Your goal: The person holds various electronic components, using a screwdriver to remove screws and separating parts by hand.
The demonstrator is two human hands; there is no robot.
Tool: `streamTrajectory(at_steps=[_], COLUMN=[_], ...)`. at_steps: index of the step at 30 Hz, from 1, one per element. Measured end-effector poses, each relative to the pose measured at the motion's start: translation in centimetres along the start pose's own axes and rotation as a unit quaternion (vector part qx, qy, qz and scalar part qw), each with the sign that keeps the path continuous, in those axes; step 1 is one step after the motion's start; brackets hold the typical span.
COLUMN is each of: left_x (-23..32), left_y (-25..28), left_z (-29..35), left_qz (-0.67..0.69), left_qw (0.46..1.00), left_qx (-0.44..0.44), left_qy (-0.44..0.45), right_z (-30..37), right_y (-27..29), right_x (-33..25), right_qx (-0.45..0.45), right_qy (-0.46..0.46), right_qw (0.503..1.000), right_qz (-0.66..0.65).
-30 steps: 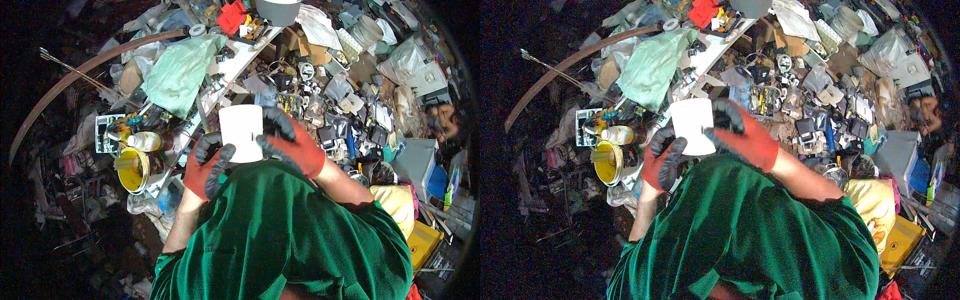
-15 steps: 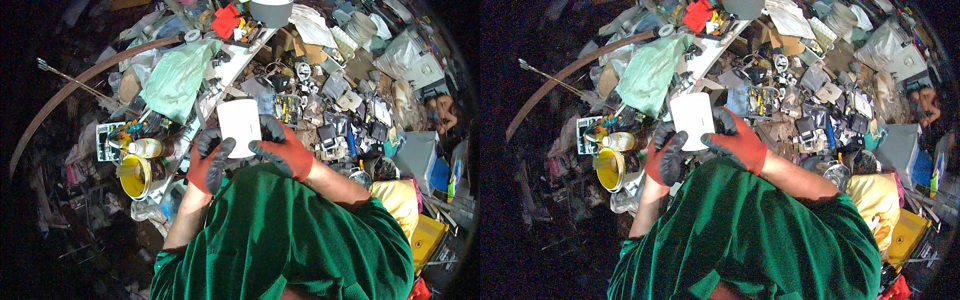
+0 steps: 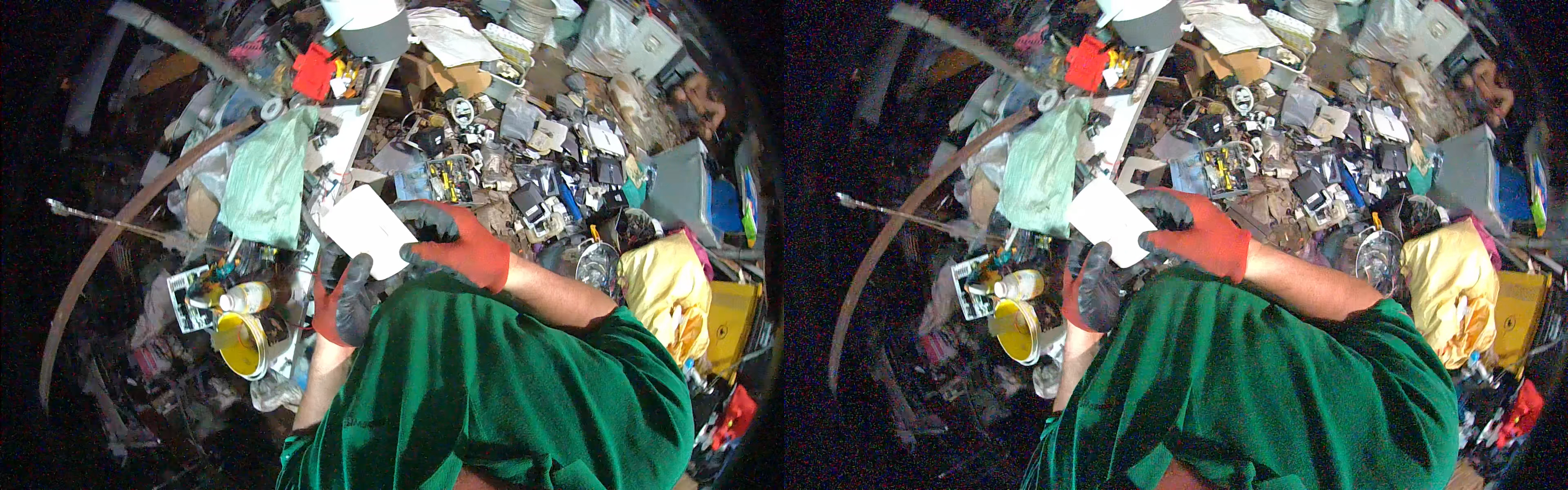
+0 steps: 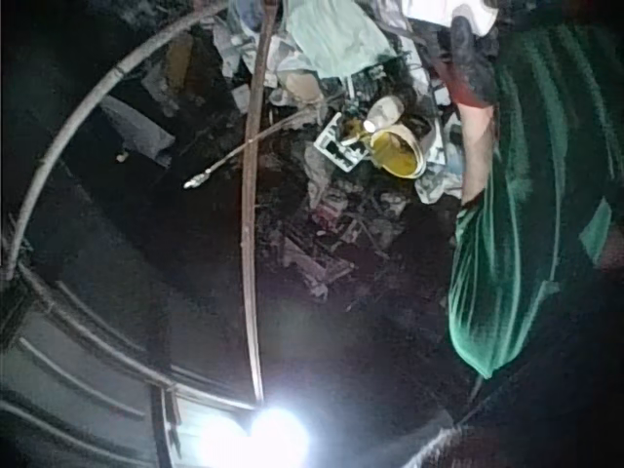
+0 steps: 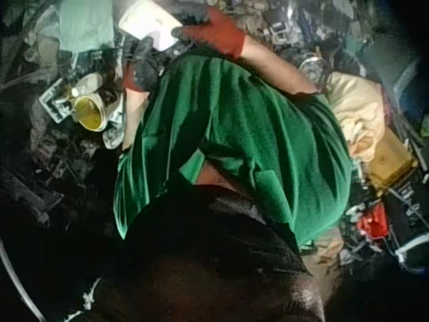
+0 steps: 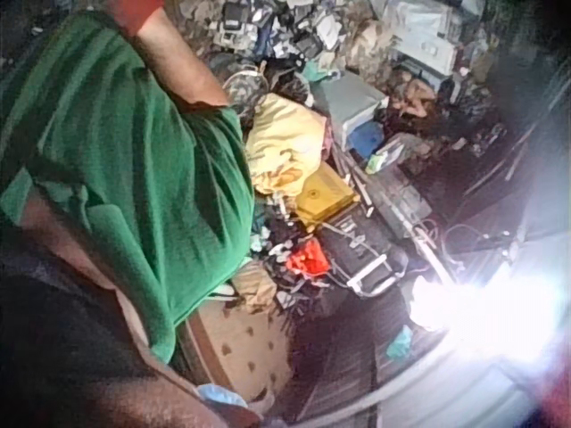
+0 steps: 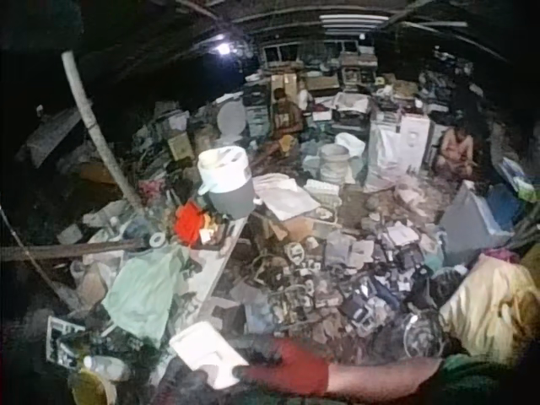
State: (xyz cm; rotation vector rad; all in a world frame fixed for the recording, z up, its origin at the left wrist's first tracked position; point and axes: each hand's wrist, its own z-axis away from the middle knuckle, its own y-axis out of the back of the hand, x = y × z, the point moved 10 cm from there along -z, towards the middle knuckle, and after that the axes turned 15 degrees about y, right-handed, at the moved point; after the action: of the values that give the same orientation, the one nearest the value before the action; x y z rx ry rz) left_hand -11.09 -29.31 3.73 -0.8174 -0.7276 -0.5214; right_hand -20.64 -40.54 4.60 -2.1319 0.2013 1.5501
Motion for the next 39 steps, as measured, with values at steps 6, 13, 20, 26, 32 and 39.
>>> streamTrajectory(at_steps=[6, 13, 20, 26, 32, 39], left_x=[1.5, -0.1, 0.6, 3.7, 3.3, 3.7], left_y=[-2.2, -4.0, -3.0, -7.6, -8.4, -8.7], left_z=[-0.1, -1.4, -0.5, 3.2, 6.4, 7.4], left_qz=[-0.177, -0.183, -0.268, -0.529, -0.553, -0.483], left_qw=[0.977, 0.978, 0.949, 0.745, 0.591, 0.646], left_qx=[0.077, 0.053, 0.072, 0.014, 0.001, 0.005], left_qy=[-0.086, -0.086, -0.151, -0.406, -0.587, -0.592], right_z=[1.9, 4.9, 7.5, 9.4, 9.4, 9.7], right_y=[1.5, 2.3, 2.5, 3.5, 3.4, 3.0], right_x=[-3.4, -5.2, -10.0, -9.6, -9.2, -9.3], right_qx=[0.015, 0.058, 0.097, 0.105, 0.091, 0.055], right_qy=[0.148, 0.114, 0.329, 0.429, 0.459, 0.485], right_qw=[0.951, 0.900, 0.823, 0.779, 0.774, 0.769], right_qz=[0.270, 0.418, 0.453, 0.445, 0.427, 0.413])
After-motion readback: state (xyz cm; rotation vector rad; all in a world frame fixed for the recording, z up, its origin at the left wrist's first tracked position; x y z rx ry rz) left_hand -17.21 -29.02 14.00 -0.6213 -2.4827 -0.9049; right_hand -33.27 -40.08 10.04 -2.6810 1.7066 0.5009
